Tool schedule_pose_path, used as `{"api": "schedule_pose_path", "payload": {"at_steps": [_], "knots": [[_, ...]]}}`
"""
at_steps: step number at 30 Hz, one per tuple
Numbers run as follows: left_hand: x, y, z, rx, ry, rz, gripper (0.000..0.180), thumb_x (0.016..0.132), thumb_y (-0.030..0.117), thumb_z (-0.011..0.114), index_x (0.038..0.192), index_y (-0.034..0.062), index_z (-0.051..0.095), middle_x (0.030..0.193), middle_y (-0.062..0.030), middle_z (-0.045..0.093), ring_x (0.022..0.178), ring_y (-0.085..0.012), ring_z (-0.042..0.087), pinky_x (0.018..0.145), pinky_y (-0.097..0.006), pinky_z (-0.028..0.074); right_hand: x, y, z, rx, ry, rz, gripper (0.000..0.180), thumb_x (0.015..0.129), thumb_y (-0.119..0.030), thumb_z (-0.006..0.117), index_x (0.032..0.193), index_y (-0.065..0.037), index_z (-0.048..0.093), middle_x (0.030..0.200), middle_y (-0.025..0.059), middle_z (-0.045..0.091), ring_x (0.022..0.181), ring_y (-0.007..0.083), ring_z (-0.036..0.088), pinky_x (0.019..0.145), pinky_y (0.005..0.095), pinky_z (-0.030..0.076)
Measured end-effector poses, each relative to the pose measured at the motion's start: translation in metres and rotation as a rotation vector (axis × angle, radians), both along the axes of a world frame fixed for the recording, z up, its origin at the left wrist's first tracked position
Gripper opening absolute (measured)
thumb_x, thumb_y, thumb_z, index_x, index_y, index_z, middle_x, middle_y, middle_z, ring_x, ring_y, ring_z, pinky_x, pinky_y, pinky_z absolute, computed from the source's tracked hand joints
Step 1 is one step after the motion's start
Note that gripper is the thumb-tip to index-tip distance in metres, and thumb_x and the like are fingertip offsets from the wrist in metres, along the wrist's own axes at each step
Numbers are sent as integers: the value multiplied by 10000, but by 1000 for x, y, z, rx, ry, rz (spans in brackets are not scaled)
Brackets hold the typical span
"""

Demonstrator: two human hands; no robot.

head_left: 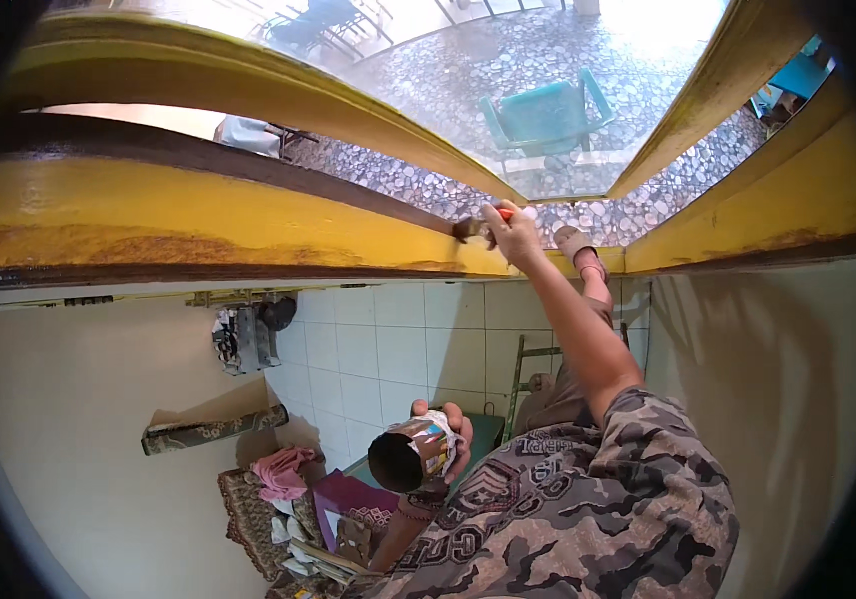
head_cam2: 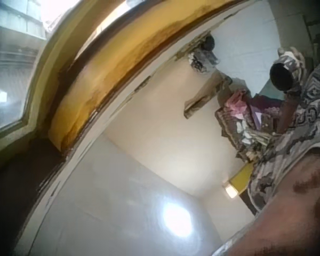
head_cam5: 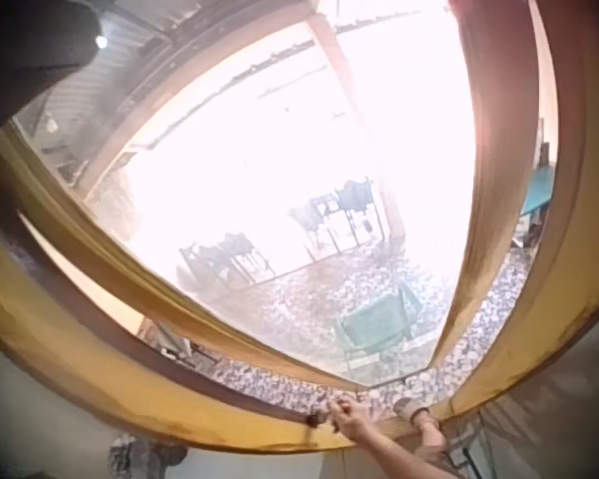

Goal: The person paints a yellow wooden door frame with dark brown paint using a brush. They repeatedly dip the brush into a small paint can held in the left hand and apply the paint to the upper and side sections of the frame.

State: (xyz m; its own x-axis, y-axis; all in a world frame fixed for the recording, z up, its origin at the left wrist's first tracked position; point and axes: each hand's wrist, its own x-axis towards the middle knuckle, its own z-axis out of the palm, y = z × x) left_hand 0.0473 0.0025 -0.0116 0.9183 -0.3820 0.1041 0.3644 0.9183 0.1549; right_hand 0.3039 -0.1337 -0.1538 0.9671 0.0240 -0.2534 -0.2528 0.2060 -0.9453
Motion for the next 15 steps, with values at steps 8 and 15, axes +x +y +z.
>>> {"api": "schedule_pose_path", "payload": {"at_steps": [8,15], "knots": [[-11,-2,-6,16,62,53,425,915,277,524,1305,169,396,1186,-216,374,1007,-351,448,496,-340,525,0,-21,39,875,37,-96,251,931,-298,528,924,-48,552,761,36,581,635,103,572,481,240,448],[-20,-1,-7,38,128,121,403,919,287,510,1284,149,409,1161,-225,387,980,-351,460,479,-340,519,-20,-6,-124,292,197,-314,248,905,-285,584,862,-43,553,619,29,545,468,102,513,435,239,458]]}}
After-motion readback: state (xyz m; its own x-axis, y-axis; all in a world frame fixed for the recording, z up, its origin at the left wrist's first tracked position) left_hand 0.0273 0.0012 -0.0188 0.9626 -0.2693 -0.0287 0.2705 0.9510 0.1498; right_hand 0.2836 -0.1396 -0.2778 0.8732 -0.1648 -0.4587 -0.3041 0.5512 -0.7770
